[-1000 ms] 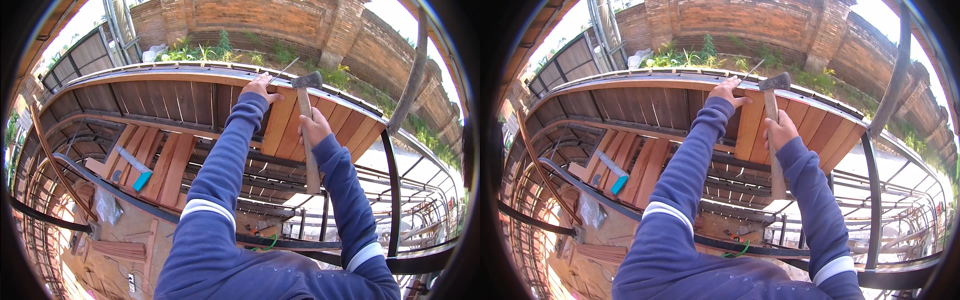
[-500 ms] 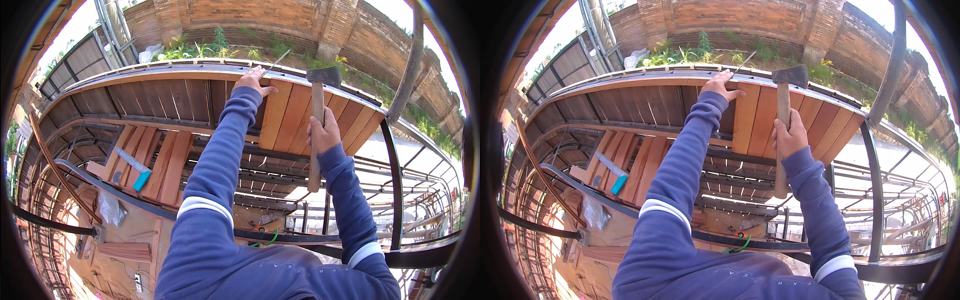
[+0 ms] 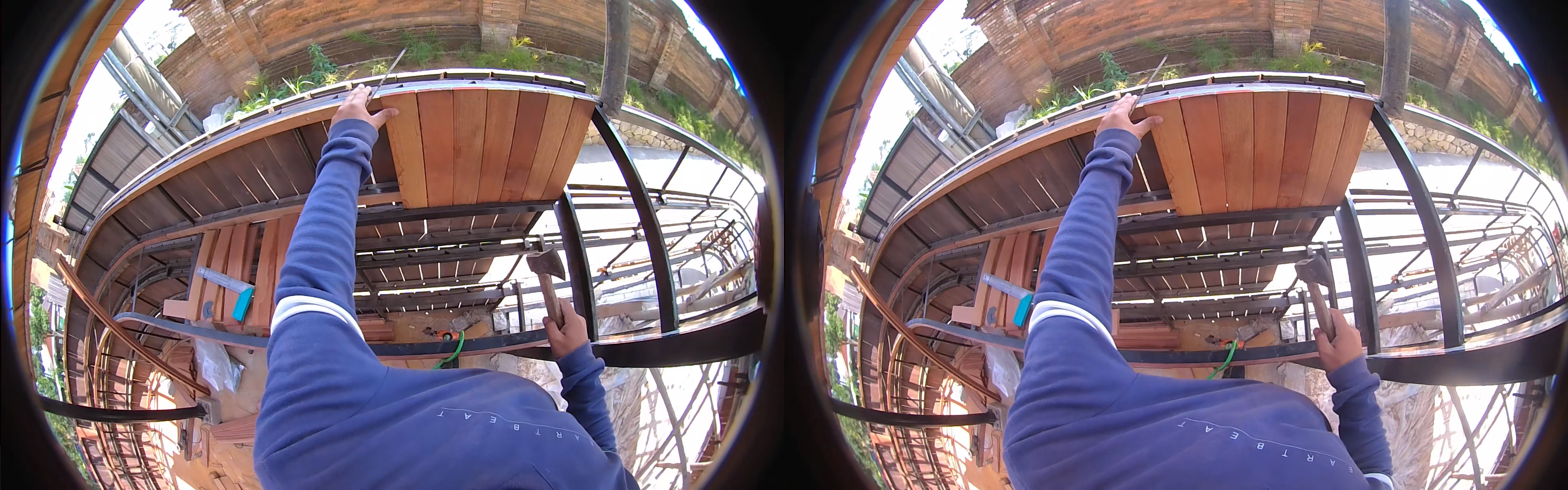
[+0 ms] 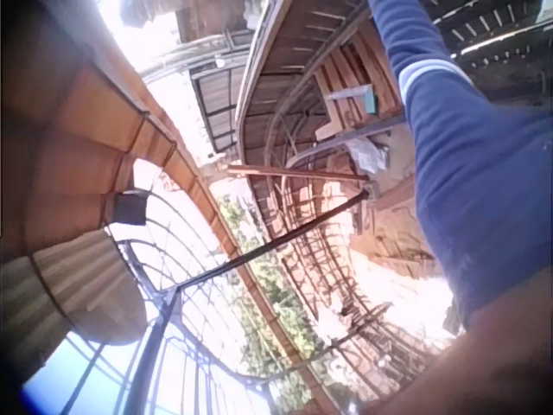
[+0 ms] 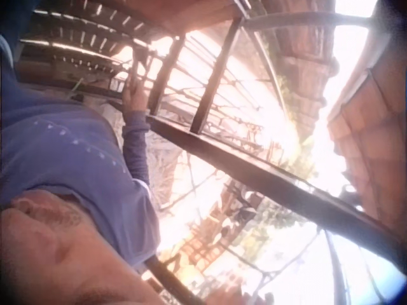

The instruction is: The person aligns wooden planks on a curved frame using a square, secures them with a nail gun and a drill, and retrieves an axe and a screwdriver from a backpack.

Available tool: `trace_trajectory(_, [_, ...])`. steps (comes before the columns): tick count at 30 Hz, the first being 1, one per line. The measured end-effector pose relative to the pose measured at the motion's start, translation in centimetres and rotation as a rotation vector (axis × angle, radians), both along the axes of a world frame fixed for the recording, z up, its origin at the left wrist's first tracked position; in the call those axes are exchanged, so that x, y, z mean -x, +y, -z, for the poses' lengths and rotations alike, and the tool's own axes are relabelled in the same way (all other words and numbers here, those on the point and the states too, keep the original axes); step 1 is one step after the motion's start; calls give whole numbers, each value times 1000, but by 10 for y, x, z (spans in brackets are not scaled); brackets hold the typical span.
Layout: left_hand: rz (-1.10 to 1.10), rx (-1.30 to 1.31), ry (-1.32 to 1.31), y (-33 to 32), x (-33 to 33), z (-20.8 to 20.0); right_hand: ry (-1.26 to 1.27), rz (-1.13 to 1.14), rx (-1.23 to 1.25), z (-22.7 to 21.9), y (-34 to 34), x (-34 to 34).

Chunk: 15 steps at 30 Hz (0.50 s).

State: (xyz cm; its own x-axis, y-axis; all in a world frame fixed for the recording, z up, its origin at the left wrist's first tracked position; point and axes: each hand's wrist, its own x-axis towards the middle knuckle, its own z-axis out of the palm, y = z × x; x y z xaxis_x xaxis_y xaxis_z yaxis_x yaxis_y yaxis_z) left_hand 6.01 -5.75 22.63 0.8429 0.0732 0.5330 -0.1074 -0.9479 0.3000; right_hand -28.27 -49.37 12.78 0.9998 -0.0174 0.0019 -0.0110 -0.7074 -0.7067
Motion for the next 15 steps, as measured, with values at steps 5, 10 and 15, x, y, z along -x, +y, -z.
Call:
trace_trajectory(5, [83,-77,67,-21,10,-19,56,92,8,30,-29,60])
trace_trajectory(10, [14,-238,-24,-37,27,-9,155,115,67,48,-50,100])
trace_trajectory(15, [109,-636,-239,-59,36,11,201,180,34,62,-65,132])
